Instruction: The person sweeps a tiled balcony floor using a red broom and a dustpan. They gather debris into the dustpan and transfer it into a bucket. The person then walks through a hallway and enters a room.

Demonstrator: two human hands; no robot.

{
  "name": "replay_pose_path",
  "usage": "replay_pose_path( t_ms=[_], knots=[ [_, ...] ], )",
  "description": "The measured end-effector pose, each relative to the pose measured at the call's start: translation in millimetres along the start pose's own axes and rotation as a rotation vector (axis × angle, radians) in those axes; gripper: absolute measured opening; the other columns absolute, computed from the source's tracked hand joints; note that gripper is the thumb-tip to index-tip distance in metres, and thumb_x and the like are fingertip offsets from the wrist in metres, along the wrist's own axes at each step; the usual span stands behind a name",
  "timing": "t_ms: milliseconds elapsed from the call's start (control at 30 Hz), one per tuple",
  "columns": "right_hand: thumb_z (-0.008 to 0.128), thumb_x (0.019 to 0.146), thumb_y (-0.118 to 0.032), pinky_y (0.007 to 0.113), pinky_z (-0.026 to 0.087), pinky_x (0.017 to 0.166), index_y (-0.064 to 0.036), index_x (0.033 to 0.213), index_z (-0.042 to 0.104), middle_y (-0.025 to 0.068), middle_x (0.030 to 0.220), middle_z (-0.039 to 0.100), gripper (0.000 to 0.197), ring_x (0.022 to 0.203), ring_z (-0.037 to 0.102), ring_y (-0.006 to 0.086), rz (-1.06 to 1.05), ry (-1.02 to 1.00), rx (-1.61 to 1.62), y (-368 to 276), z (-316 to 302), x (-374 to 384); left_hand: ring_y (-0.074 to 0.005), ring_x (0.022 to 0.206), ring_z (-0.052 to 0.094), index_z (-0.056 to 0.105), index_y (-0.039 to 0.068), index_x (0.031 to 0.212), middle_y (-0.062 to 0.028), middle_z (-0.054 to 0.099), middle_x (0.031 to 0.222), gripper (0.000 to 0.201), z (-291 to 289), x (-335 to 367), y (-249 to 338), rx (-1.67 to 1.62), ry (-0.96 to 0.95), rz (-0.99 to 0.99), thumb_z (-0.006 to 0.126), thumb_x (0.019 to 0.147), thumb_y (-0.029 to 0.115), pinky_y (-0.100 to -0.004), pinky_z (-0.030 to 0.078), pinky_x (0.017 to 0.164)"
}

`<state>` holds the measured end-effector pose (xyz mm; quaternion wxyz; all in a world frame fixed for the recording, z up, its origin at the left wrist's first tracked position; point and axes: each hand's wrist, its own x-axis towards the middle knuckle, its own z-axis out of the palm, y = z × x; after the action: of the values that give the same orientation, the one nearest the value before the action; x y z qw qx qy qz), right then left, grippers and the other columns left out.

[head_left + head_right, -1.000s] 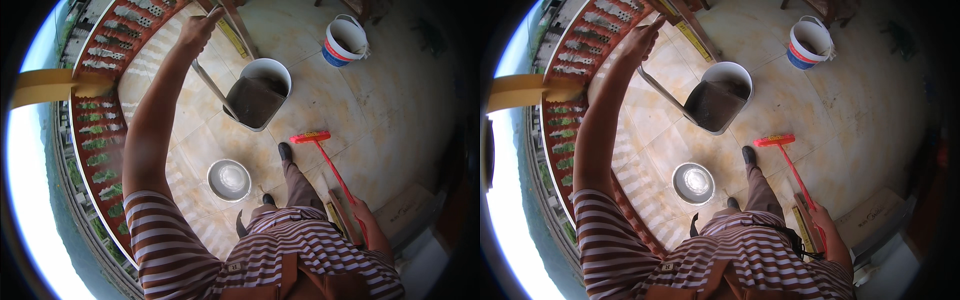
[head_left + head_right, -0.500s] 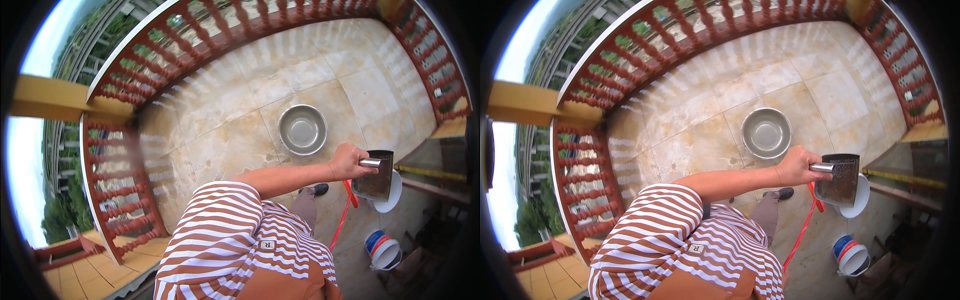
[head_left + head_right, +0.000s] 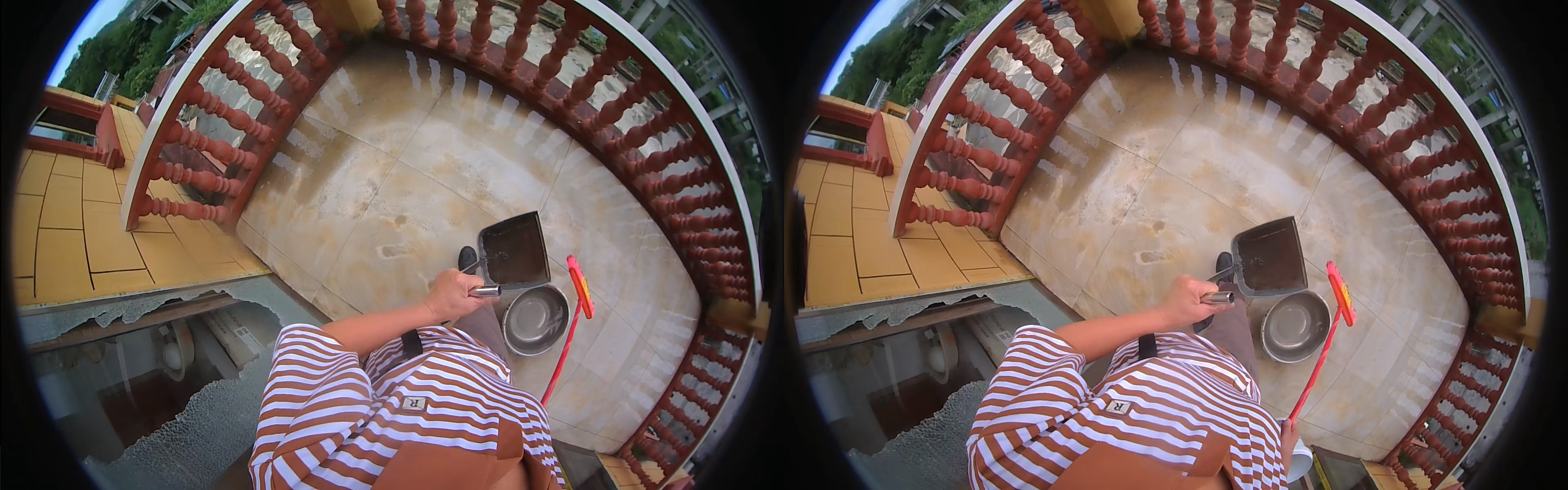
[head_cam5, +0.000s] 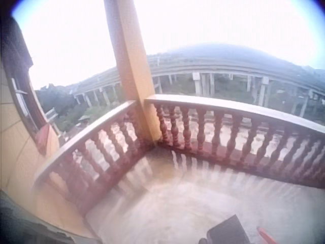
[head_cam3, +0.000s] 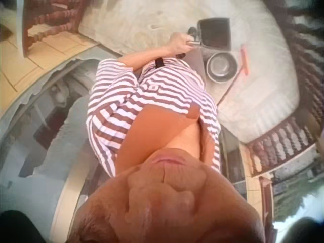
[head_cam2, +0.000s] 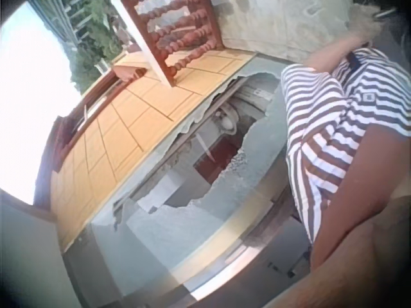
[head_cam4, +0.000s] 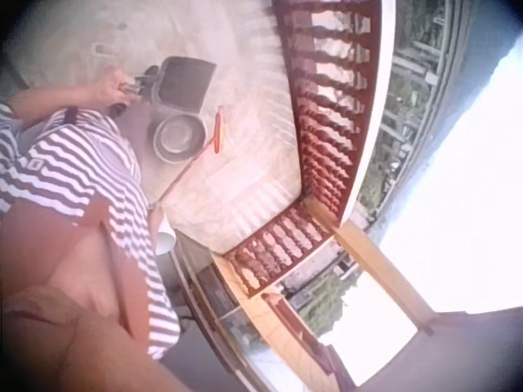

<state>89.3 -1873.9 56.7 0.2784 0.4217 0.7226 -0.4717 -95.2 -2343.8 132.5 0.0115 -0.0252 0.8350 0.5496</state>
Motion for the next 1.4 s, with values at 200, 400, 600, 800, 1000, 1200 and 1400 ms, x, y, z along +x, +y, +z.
replay_pose_path(
  t_ms=[200,400,600,800,1000,1200,1400],
  knots=[
    [0.049,0.094,-0.038,0.027,0.033,0.03,-0.0054,0.095,0.051,0.0027,0.051,0.046,0.032,0.033,0.042,0.013,-0.173,-0.216,-0.304,-235.0,87.6,82.2,-0.0347,0.053,0.055,0.059,0.007,0.062,-0.0157,0.054,0.057,0.024,-108.9,6.0,-110.8,0.193,0.345,-0.298,0.068,0.074,0.026,-0.0398,0.041,0.049],
    [0.05,0.095,-0.033,0.027,0.035,0.03,-0.0058,0.097,0.052,0.0012,0.052,0.044,0.028,0.036,0.043,0.0114,-0.352,-0.284,-0.719,-445.3,257.8,101.4,-0.0365,0.059,0.058,0.065,0.009,0.068,-0.016,0.058,0.062,0.022,-250.6,-15.7,-214.3,0.349,0.626,-0.593,0.067,0.075,0.029,-0.041,0.044,0.052],
    [0.049,0.094,-0.033,0.036,0.045,0.039,-0.0034,0.105,0.054,0.0113,0.058,0.056,0.032,0.04,0.056,0.0224,-0.792,-0.432,-1.274,-559.1,481.2,90.1,-0.0386,0.062,0.059,0.065,0.007,0.068,-0.0185,0.06,0.064,0.034,-390.1,-70.1,-303.6,0.473,0.657,-0.868,0.067,0.076,0.04,-0.0431,0.046,0.055],
    [0.052,0.089,-0.038,0.047,0.049,0.071,-0.0062,0.099,0.058,0.0184,0.084,0.066,0.034,0.082,0.063,0.0367,-1.269,-0.706,-1.836,-578.6,839.3,27.0,-0.0388,0.058,0.057,0.063,0.003,0.065,-0.0192,0.057,0.06,0.037,-457.7,-126.7,-352.2,0.407,0.761,-1.085,0.07,0.076,0.038,-0.0424,0.045,0.053],
    [0.052,0.089,-0.029,0.041,0.051,0.078,-0.0087,0.099,0.067,0.0116,0.098,0.068,0.027,0.092,0.065,0.03,-1.474,-1.011,-2.031,-491.5,1137.1,-62.6,-0.0282,0.043,0.044,0.057,-0.002,0.062,-0.0193,0.048,0.053,0.037,-471.2,-154.5,-370.3,0.303,0.973,-1.223,0.073,0.077,0.028,-0.0387,0.04,0.048],
    [0.051,0.086,-0.026,0.04,0.052,0.082,-0.014,0.107,0.068,0.0108,0.106,0.068,0.029,0.099,0.065,0.028,-1.412,-0.951,-2.137,-458.0,1273.4,-44.1,-0.0149,0.047,0.031,0.05,-0.003,0.059,-0.0114,0.04,0.048,0.038,-439.6,-146.6,-394.9,0.193,1.141,-1.36,0.073,0.079,0.02,-0.0343,0.032,0.044],
    [0.041,0.089,-0.048,0.042,0.044,0.094,-0.0178,0.116,0.063,0.0112,0.115,0.063,0.046,0.111,0.057,0.0312,-1.27,-0.631,-2.144,-652.3,1222.9,73.7,-0.0102,0.051,0.029,0.044,-0.001,0.059,-0.0057,0.031,0.052,0.039,-430.7,-108.0,-383.9,0.067,1.345,-1.349,0.071,0.081,0.016,-0.0323,0.029,0.044]
  ],
)
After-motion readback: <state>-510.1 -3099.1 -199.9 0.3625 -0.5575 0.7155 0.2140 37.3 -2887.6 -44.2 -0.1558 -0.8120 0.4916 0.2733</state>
